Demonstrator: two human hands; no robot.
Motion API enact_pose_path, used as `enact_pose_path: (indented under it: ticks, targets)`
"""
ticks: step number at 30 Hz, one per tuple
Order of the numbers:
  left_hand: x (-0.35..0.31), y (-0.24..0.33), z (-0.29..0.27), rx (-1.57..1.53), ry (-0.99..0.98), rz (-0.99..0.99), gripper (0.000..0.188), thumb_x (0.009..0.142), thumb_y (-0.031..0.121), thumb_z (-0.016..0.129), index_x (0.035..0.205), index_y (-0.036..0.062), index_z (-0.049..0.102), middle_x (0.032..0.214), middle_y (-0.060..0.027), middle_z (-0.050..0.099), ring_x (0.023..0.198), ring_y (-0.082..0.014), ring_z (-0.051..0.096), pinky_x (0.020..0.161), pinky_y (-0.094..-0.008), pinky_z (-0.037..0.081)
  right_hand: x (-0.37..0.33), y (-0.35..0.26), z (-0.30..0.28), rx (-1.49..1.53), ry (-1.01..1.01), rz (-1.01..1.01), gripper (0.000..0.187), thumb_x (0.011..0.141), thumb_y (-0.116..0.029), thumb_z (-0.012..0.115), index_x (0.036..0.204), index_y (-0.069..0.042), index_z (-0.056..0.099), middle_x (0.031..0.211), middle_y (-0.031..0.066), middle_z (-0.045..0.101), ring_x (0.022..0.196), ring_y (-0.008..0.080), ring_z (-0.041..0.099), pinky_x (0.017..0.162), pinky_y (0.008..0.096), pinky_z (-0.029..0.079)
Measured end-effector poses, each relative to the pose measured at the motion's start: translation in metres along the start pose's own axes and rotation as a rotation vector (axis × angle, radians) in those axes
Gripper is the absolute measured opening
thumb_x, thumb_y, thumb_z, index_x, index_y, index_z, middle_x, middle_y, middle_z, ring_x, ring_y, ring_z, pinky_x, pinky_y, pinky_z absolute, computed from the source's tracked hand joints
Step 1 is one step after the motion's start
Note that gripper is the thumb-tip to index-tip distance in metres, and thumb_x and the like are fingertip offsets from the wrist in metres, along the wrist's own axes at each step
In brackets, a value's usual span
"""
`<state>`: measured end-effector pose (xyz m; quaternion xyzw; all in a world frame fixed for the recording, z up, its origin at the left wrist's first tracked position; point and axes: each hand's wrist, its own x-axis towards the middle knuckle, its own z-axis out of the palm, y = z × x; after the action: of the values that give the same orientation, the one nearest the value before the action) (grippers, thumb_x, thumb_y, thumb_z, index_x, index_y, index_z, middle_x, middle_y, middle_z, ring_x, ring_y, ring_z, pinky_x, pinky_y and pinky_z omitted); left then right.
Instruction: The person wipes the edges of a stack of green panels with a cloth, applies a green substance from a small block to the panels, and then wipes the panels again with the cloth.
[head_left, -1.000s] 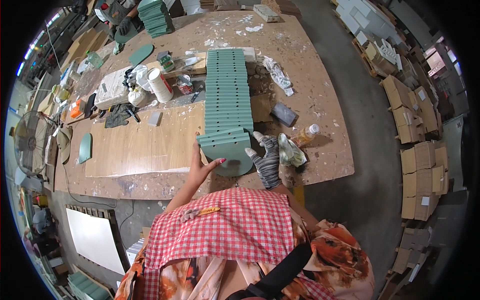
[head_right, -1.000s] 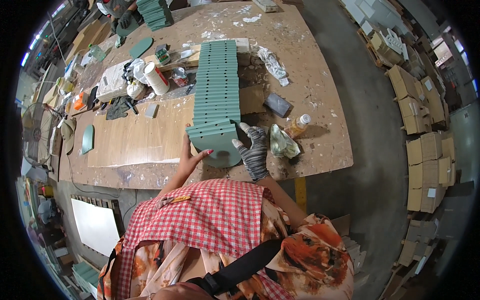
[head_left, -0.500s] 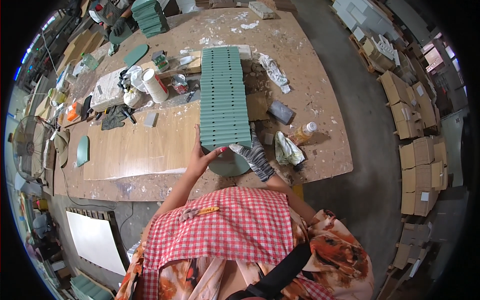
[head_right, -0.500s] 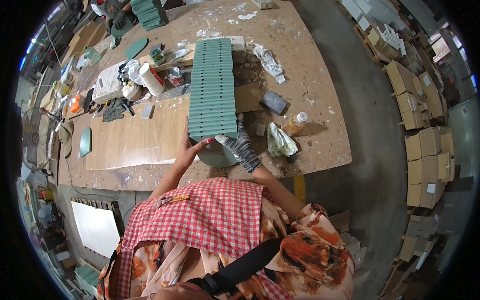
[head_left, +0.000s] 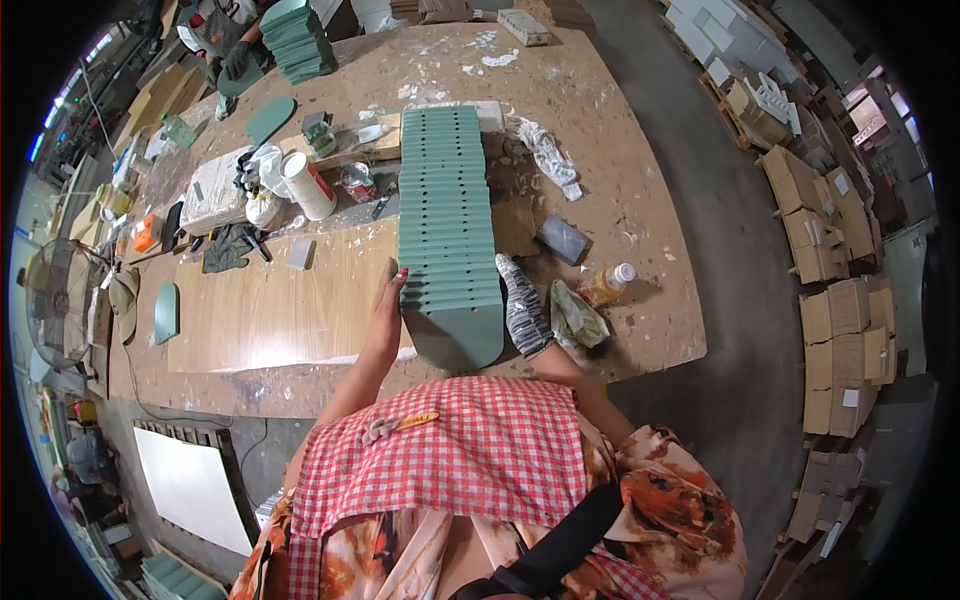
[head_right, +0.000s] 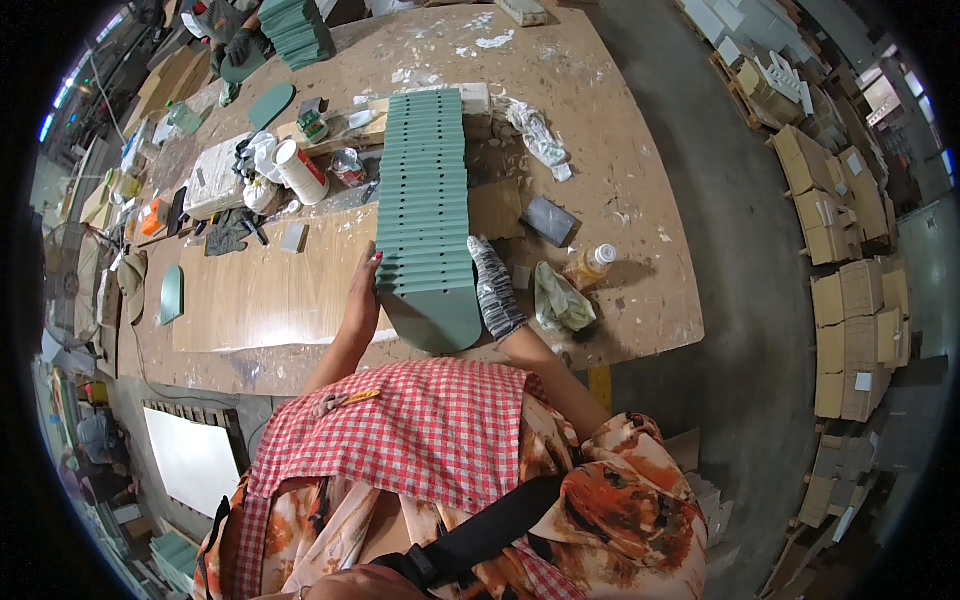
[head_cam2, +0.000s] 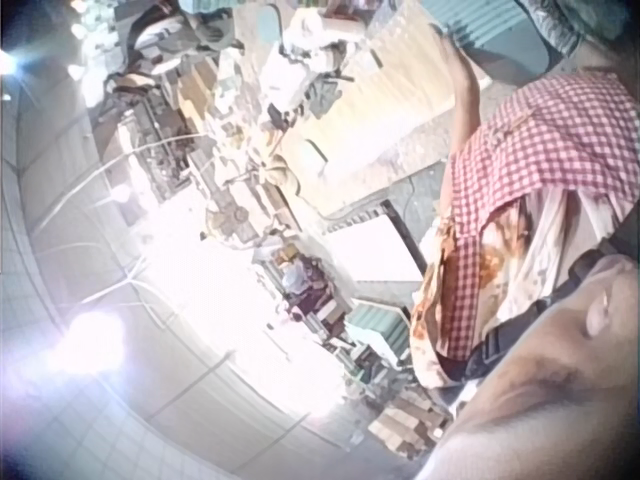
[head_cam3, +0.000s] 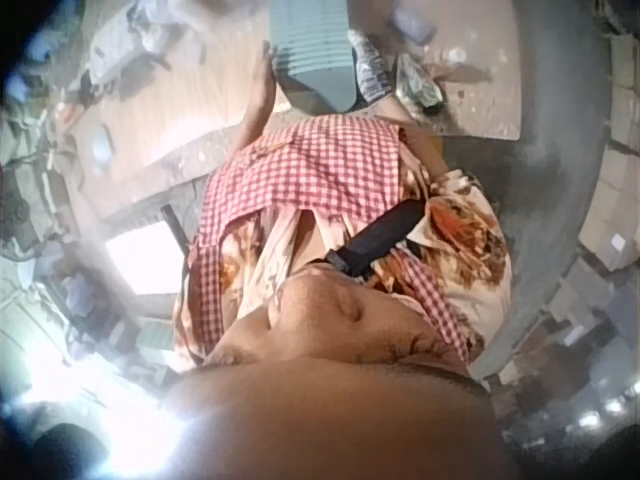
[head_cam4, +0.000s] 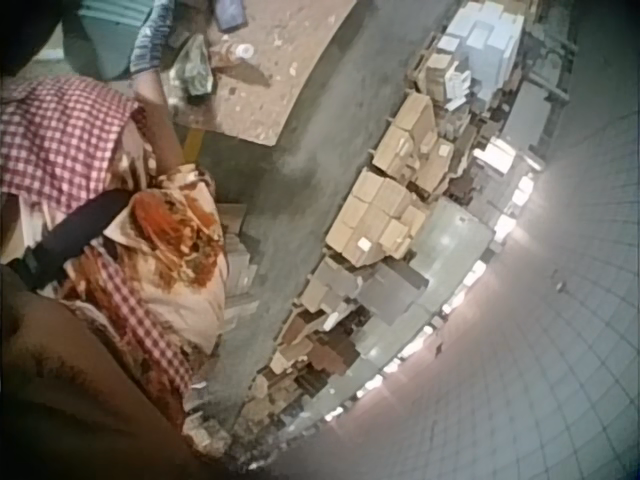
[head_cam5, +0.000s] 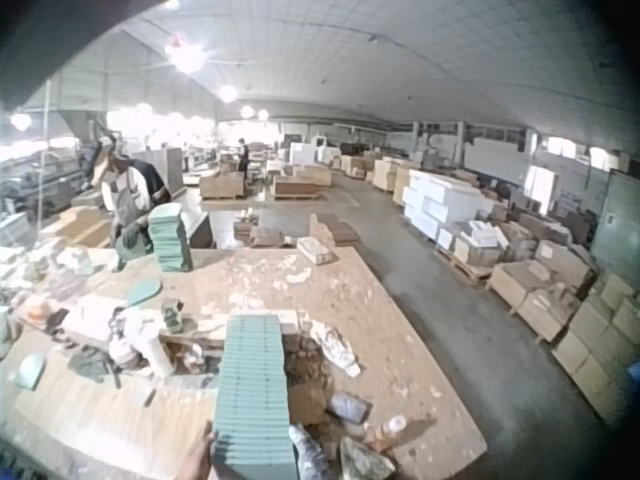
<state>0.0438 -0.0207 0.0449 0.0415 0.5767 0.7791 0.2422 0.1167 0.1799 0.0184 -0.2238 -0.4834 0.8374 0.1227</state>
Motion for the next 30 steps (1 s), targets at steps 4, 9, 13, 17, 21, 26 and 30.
enact_pose_path:
  ticks: [4,9,13,17,21,26,30]
  targets:
    - [0.003,0.001,0.004,0.214,0.039,0.039,0.058,0.098,0.028,0.040,0.147,0.0008,0.026,0.142,-0.0151,0.042,0.130,-0.0223,0.038,0.109,-0.0322,0.026,-0.018,-0.043,0.033,0.070,0.024,0.240,0.039,0.098,-0.031,0.048,0.126,-0.005,0.055,0.109,0.0052,0.063,0.101,0.0127,0.058,0.091,0.0290,0.047]
    - [0.008,-0.007,0.006,0.192,-0.003,0.019,0.052,0.099,0.027,0.039,0.143,-0.0001,0.033,0.134,-0.0135,0.048,0.123,-0.0199,0.043,0.106,-0.0301,0.029,0.011,0.029,-0.019,-0.161,-0.137,-0.065,0.035,0.102,-0.012,0.033,0.131,0.001,0.047,0.134,0.0163,0.050,0.125,0.0220,0.047,0.110,0.0322,0.034]
    - [0.002,-0.003,0.007,0.160,0.018,-0.006,0.052,0.100,0.028,0.038,0.143,-0.0006,0.032,0.135,-0.0131,0.047,0.125,-0.0191,0.042,0.107,-0.0294,0.028,0.009,0.054,-0.032,-0.036,-0.128,0.050,0.035,0.101,-0.010,0.033,0.131,0.001,0.047,0.134,0.0171,0.049,0.124,0.0228,0.048,0.109,0.0329,0.035]
    - [-0.007,0.011,0.011,0.199,0.094,-0.076,0.051,0.101,0.027,0.037,0.144,-0.0012,0.031,0.137,-0.0132,0.044,0.127,-0.0191,0.040,0.108,-0.0288,0.027,0.000,0.056,-0.025,-0.323,-0.141,-0.182,0.034,0.102,-0.015,0.035,0.128,0.001,0.049,0.129,0.0143,0.053,0.119,0.0207,0.050,0.106,0.0327,0.038]
    - [0.001,0.008,0.013,0.178,-0.017,-0.049,0.055,0.100,0.019,0.039,0.148,-0.0004,0.020,0.142,-0.0114,0.038,0.125,-0.0159,0.040,0.107,-0.0271,0.028,-0.020,0.002,0.001,-0.194,-0.044,-0.098,0.035,0.100,-0.024,0.039,0.122,-0.001,0.054,0.115,0.0103,0.060,0.106,0.0176,0.055,0.098,0.0321,0.042]
    - [-0.012,0.015,0.005,0.133,0.040,-0.115,0.060,0.099,0.018,0.041,0.150,0.0014,0.014,0.149,-0.0137,0.030,0.131,-0.0184,0.035,0.109,-0.0287,0.026,-0.015,-0.002,0.010,0.248,-0.089,0.271,0.045,0.097,-0.025,0.050,0.133,-0.001,0.043,0.122,0.0100,0.054,0.110,0.0169,0.053,0.098,0.0331,0.043]
    - [-0.026,0.018,-0.004,0.210,-0.115,-0.119,0.086,0.090,0.017,0.059,0.152,0.0072,-0.001,0.157,-0.0154,0.011,0.143,-0.0255,0.018,0.113,-0.0349,0.022,-0.030,0.001,0.000,-0.030,-0.176,0.142,0.065,0.089,-0.030,0.062,0.141,-0.002,0.034,0.130,0.0133,0.050,0.118,0.0217,0.048,0.102,0.0354,0.039]
